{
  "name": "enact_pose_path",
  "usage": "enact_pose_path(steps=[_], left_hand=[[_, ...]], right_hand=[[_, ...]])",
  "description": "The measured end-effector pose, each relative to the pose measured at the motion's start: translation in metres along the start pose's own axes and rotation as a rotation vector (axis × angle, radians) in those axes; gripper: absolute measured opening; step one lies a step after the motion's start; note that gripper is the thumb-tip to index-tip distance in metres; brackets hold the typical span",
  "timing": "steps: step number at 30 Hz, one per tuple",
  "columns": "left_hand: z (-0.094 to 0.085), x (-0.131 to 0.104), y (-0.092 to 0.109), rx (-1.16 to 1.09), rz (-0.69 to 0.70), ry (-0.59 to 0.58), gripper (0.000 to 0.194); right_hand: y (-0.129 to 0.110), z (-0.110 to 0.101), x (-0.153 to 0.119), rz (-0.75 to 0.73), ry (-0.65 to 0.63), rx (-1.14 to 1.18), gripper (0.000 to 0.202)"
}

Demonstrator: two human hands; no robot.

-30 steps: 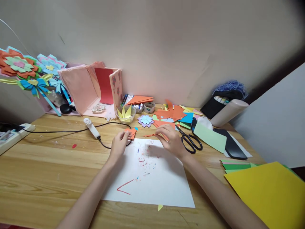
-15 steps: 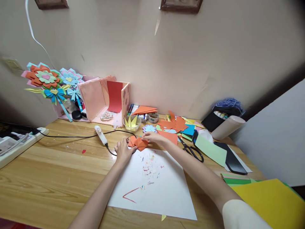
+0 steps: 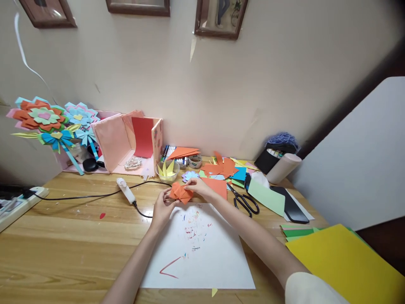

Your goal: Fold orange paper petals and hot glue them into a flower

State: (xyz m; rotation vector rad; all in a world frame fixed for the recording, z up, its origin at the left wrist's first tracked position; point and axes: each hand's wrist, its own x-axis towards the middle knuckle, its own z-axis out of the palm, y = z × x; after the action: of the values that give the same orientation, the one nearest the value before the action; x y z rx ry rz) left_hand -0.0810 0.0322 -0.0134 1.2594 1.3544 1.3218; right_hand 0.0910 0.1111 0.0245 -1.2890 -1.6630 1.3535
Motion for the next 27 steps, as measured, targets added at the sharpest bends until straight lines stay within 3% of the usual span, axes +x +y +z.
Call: enact_pose_path(steps=[5, 10, 16, 19, 23, 27], left_hand=[[0.004, -0.003, 0.004, 0.131, 0.066, 0.082, 0.047], [0.005, -0.007, 0.004, 0.294, 0.174, 0.084, 0.039], [0.017, -0.018, 0.012, 0.438, 0.233, 0.009, 0.029], [0.024, -0.024, 0.014, 0.503, 0.292, -0.056, 0.025], [0.027, -0.027, 0.013, 0.562, 0.355, -0.113, 0.021], [0.027, -0.026, 0.011, 0.579, 0.386, -0.113, 0.021]], right_hand=[[0.011, -0.024, 0.024, 0.046, 0.255, -0.052, 0.02], [0.021, -0.03, 0.037, 0.061, 0.38, -0.175, 0.017], [0.038, -0.076, -0.016, 0.045, 0.564, -0.368, 0.029], [0.054, -0.094, -0.041, 0.154, 0.608, -0.52, 0.048], [0.068, -0.095, -0.049, 0.241, 0.539, -0.568, 0.052], [0.068, -0.092, -0.05, 0.188, 0.589, -0.536, 0.031]])
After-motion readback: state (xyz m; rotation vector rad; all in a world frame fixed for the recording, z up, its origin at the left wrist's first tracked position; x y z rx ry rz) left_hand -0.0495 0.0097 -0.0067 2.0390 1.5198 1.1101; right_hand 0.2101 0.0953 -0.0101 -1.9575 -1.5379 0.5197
